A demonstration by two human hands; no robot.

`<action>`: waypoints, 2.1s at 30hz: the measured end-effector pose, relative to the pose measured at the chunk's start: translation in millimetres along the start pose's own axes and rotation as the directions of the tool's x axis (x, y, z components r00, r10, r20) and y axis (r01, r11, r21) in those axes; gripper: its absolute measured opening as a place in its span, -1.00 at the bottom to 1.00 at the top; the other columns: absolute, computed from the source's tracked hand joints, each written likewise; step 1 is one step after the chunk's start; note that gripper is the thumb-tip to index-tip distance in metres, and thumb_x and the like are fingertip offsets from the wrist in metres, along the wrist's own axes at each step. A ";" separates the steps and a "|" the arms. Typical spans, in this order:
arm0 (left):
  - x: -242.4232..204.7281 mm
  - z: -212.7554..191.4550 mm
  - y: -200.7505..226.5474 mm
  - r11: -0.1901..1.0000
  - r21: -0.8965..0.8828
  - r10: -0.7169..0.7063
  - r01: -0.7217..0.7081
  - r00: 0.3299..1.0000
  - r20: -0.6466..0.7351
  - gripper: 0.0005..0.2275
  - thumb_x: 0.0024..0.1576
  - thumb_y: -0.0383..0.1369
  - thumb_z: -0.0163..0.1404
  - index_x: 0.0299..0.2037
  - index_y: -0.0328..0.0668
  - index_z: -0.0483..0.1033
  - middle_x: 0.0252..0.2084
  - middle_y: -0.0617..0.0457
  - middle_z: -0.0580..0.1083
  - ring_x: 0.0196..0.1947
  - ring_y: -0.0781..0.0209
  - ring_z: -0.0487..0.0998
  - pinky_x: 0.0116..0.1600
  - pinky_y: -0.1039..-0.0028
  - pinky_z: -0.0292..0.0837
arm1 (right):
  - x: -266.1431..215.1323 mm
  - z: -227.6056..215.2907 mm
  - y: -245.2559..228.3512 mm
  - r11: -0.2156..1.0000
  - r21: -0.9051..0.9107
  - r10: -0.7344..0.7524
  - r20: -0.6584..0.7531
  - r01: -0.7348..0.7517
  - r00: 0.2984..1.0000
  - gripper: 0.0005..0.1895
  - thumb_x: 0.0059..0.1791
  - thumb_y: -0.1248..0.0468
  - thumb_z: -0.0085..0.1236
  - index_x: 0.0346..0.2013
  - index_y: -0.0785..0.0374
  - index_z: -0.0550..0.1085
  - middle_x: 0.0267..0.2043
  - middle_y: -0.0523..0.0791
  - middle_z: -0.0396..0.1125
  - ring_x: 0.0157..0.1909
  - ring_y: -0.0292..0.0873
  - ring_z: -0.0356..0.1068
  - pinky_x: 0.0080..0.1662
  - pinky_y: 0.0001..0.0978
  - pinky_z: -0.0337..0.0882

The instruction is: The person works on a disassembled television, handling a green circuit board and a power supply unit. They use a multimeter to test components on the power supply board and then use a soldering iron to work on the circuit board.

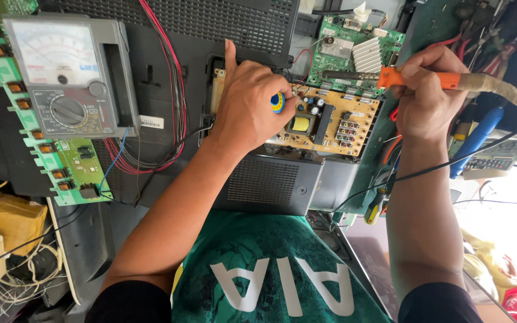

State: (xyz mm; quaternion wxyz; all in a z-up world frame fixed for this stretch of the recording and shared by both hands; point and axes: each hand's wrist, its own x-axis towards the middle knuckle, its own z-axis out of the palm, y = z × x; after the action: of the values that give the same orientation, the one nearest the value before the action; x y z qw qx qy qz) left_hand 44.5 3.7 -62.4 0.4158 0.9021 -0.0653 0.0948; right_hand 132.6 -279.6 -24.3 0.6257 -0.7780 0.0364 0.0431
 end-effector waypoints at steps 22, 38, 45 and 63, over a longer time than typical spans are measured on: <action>-8.6 4.8 -19.7 0.997 0.000 0.077 -0.077 0.994 -0.072 -0.81 -0.02 -0.24 0.40 -0.42 0.11 0.59 -0.35 0.13 0.59 -0.12 0.03 0.63 0.62 -0.18 -0.14 | 33.5 -85.0 38.4 0.701 -0.663 -0.622 -0.388 0.262 0.680 -0.84 0.11 0.22 0.30 -0.24 0.27 0.63 -0.32 0.08 0.50 -0.21 0.21 0.55 -0.10 -0.06 0.48; -2.4 -10.6 -0.8 0.999 -0.032 0.003 -0.001 0.998 0.063 -0.82 0.14 -0.36 0.36 -0.42 -0.04 0.59 -0.40 0.17 0.52 -0.20 0.05 0.51 0.58 -0.38 -0.29 | -32.3 -36.6 8.0 0.985 0.163 -0.029 -0.196 0.062 0.980 -0.83 -0.02 0.25 0.12 -0.33 0.34 0.43 -0.53 -0.05 0.21 -0.54 -0.13 0.25 -0.40 -0.36 0.31; -2.9 -2.3 -2.8 0.999 -0.041 -0.001 0.003 0.999 0.046 -0.80 0.15 -0.38 0.38 -0.39 -0.02 0.56 -0.45 0.17 0.41 -0.20 0.03 0.45 0.58 -0.40 -0.38 | -34.4 -12.1 9.4 0.998 0.048 -0.041 0.010 0.040 0.999 -0.84 0.04 0.34 0.07 -0.27 0.45 0.47 -0.41 0.04 0.34 -0.48 -0.09 0.38 -0.39 -0.40 0.39; -0.5 3.0 0.5 1.000 -0.006 -0.004 0.004 1.000 0.009 -0.78 0.14 -0.32 0.38 -0.41 -0.03 0.55 -0.47 0.18 0.41 -0.21 0.01 0.45 0.56 -0.43 -0.39 | -29.5 -7.7 10.7 0.992 -0.078 -0.095 0.095 0.103 0.991 -0.84 0.08 0.31 0.16 -0.27 0.39 0.46 -0.40 0.03 0.37 -0.46 -0.11 0.40 -0.38 -0.38 0.33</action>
State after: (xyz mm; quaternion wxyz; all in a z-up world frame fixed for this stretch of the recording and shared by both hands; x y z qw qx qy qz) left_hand 44.2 1.1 -64.1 0.4183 0.9015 -0.0658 0.0898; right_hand 102.2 -289.3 -29.7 0.5953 -0.8014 -0.0329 0.0489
